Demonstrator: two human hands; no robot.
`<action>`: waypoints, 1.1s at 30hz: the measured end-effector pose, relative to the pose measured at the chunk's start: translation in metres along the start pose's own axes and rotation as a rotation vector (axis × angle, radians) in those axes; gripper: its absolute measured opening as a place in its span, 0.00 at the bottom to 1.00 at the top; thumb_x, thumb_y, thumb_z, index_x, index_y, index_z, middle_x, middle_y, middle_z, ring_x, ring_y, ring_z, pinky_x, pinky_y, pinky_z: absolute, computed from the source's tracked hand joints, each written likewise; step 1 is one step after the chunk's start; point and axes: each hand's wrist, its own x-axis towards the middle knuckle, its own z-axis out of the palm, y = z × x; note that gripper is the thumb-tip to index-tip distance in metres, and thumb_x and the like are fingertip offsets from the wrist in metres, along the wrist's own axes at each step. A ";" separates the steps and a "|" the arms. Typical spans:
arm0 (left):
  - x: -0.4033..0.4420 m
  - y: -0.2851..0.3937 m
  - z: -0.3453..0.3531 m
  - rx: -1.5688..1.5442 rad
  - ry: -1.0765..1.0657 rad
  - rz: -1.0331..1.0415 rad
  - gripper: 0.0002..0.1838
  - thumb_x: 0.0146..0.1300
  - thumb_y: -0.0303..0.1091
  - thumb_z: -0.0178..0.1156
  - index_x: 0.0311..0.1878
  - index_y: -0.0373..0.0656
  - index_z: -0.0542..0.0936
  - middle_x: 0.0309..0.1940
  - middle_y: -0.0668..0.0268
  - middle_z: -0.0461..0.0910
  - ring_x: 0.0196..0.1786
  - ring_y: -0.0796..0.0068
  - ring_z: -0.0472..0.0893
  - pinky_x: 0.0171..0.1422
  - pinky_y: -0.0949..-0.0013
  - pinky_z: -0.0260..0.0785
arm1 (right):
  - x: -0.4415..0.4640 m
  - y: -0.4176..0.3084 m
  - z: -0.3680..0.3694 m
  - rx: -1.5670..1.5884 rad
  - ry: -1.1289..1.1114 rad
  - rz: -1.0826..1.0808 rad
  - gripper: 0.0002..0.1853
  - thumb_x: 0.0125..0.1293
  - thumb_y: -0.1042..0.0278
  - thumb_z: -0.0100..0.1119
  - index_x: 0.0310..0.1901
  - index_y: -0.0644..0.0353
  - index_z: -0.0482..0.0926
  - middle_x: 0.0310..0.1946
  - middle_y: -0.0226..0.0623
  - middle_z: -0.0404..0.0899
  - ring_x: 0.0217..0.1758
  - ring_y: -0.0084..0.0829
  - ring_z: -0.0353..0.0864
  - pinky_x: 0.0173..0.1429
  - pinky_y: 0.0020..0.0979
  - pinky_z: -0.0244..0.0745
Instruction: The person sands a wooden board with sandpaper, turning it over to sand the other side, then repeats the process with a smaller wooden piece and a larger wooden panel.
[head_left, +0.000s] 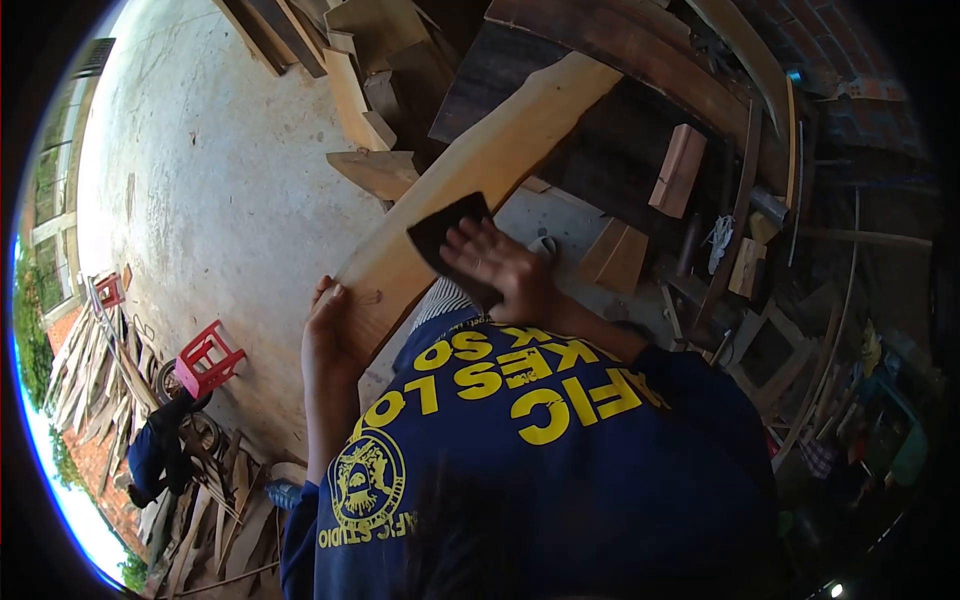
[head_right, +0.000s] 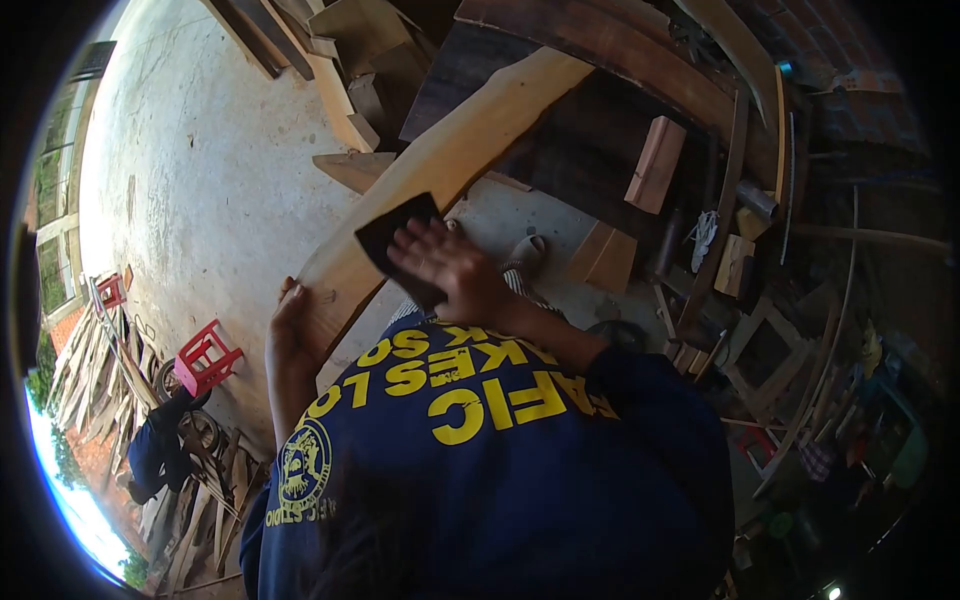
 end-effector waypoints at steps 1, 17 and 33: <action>0.004 0.000 -0.003 0.003 0.024 -0.036 0.18 0.62 0.26 0.57 0.53 0.54 0.69 0.50 0.58 0.74 0.51 0.53 0.78 0.54 0.39 0.73 | -0.001 0.006 0.002 0.010 0.002 -0.002 0.25 0.56 0.74 0.62 0.58 0.58 0.76 0.57 0.43 0.76 0.68 0.40 0.67 0.71 0.44 0.60; 0.037 -0.042 -0.061 -0.626 0.085 -0.444 0.13 0.68 0.25 0.51 0.55 0.36 0.68 0.50 0.48 0.74 0.54 0.49 0.77 0.61 0.43 0.71 | -0.014 0.019 -0.007 -0.216 0.156 -0.003 0.40 0.41 0.89 0.57 0.63 0.62 0.69 0.66 0.46 0.66 0.70 0.43 0.64 0.72 0.40 0.63; 0.031 -0.050 -0.039 -0.722 0.161 -0.249 0.06 0.66 0.18 0.47 0.44 0.35 0.64 0.55 0.50 0.76 0.58 0.55 0.75 0.69 0.46 0.62 | 0.020 0.017 -0.007 -0.404 0.075 -0.007 0.39 0.41 0.89 0.59 0.62 0.60 0.71 0.63 0.41 0.71 0.68 0.41 0.67 0.73 0.40 0.61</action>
